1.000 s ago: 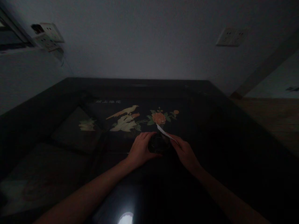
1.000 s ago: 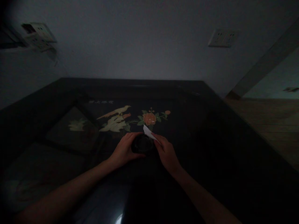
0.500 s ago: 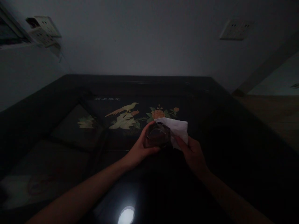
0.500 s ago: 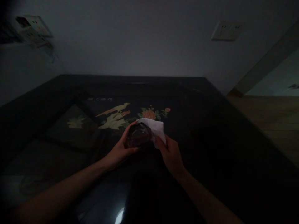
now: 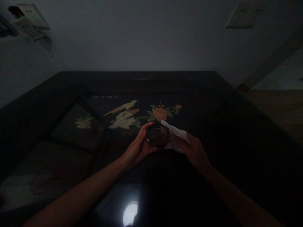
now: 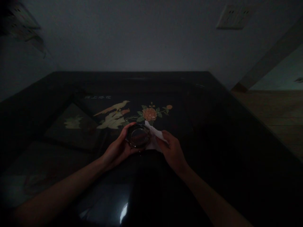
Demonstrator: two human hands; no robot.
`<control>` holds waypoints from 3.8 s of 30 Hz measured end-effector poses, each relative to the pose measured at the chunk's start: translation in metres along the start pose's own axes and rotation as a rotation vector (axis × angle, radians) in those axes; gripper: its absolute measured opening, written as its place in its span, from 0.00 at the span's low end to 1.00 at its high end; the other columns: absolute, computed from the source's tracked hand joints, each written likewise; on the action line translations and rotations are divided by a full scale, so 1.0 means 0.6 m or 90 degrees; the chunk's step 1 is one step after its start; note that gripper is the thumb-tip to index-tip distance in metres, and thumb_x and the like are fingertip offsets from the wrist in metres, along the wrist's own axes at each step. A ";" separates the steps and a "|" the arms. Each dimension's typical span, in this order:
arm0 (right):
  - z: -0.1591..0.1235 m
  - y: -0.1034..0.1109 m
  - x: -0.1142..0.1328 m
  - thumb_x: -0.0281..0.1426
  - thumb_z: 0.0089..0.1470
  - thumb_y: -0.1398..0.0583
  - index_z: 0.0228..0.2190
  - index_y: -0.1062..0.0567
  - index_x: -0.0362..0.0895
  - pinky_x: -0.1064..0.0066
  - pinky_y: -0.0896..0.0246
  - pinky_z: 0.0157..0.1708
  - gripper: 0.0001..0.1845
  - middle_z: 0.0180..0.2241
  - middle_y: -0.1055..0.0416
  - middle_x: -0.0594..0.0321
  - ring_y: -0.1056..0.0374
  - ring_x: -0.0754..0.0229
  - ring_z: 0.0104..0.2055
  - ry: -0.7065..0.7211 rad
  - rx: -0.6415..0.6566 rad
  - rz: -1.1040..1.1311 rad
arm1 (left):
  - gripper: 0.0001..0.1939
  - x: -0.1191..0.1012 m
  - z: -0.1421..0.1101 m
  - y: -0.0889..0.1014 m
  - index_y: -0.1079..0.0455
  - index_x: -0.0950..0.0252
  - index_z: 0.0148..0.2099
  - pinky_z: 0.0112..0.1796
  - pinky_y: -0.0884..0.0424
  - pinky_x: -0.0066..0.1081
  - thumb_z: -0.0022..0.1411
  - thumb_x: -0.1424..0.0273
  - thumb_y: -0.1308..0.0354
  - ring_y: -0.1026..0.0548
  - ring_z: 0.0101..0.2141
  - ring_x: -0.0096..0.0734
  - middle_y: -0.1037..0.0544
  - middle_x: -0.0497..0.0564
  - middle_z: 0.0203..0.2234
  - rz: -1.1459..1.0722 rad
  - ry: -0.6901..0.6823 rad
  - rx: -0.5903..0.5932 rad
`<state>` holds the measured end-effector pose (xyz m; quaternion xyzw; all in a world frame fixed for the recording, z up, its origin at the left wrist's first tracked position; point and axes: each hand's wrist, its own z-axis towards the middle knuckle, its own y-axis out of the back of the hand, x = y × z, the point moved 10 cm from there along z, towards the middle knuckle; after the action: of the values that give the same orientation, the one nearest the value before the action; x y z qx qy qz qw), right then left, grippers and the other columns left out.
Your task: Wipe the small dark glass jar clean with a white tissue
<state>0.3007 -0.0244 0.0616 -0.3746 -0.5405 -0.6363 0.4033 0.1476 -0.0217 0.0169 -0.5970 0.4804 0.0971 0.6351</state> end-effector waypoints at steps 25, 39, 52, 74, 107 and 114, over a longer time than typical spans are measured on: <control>-0.091 -0.104 0.099 0.17 0.57 0.54 0.57 0.37 0.36 0.53 0.46 0.61 0.27 0.57 0.36 0.50 0.45 0.53 0.62 0.548 0.159 -0.430 | 0.29 -0.005 0.005 0.001 0.46 0.55 0.62 0.54 0.39 0.44 0.61 0.55 0.47 0.35 0.55 0.43 0.34 0.53 0.56 0.042 -0.021 -0.044; -0.095 -0.118 0.084 0.18 0.56 0.52 0.58 0.38 0.40 0.47 0.61 0.64 0.28 0.54 0.32 0.51 0.38 0.55 0.58 0.472 0.172 -0.451 | 0.26 -0.002 0.000 0.000 0.41 0.58 0.60 0.54 0.39 0.40 0.61 0.59 0.44 0.34 0.55 0.41 0.30 0.55 0.53 0.080 -0.069 -0.014; -0.087 -0.122 0.064 0.17 0.53 0.52 0.59 0.39 0.38 0.55 0.41 0.57 0.31 0.57 0.35 0.49 0.42 0.52 0.60 0.382 0.203 -0.378 | 0.26 -0.001 0.001 0.006 0.42 0.58 0.60 0.53 0.38 0.39 0.62 0.60 0.44 0.35 0.55 0.41 0.31 0.55 0.55 0.048 -0.055 -0.042; -0.078 -0.117 0.070 0.20 0.57 0.51 0.52 0.31 0.35 0.53 0.38 0.53 0.22 0.53 0.31 0.48 0.36 0.49 0.56 0.469 0.176 -0.615 | 0.25 0.001 -0.001 -0.006 0.41 0.57 0.61 0.53 0.41 0.37 0.63 0.61 0.45 0.34 0.54 0.40 0.31 0.54 0.54 0.079 -0.048 -0.019; -0.069 -0.111 0.057 0.18 0.53 0.51 0.56 0.35 0.42 0.57 0.42 0.57 0.29 0.55 0.33 0.53 0.38 0.54 0.58 0.235 0.301 -0.150 | 0.23 0.004 -0.003 -0.009 0.45 0.55 0.63 0.53 0.40 0.37 0.67 0.62 0.51 0.33 0.53 0.39 0.33 0.54 0.56 0.125 -0.049 0.028; -0.067 -0.111 0.047 0.23 0.57 0.50 0.57 0.36 0.42 0.58 0.36 0.52 0.26 0.54 0.31 0.53 0.34 0.53 0.55 0.121 0.314 -0.047 | 0.24 0.000 -0.005 -0.004 0.46 0.55 0.63 0.52 0.39 0.37 0.66 0.60 0.51 0.34 0.53 0.40 0.34 0.54 0.56 0.183 -0.052 0.014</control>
<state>0.2267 -0.0612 0.0561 -0.1833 -0.6522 -0.5319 0.5080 0.1476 -0.0252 0.0189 -0.5108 0.5357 0.2058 0.6402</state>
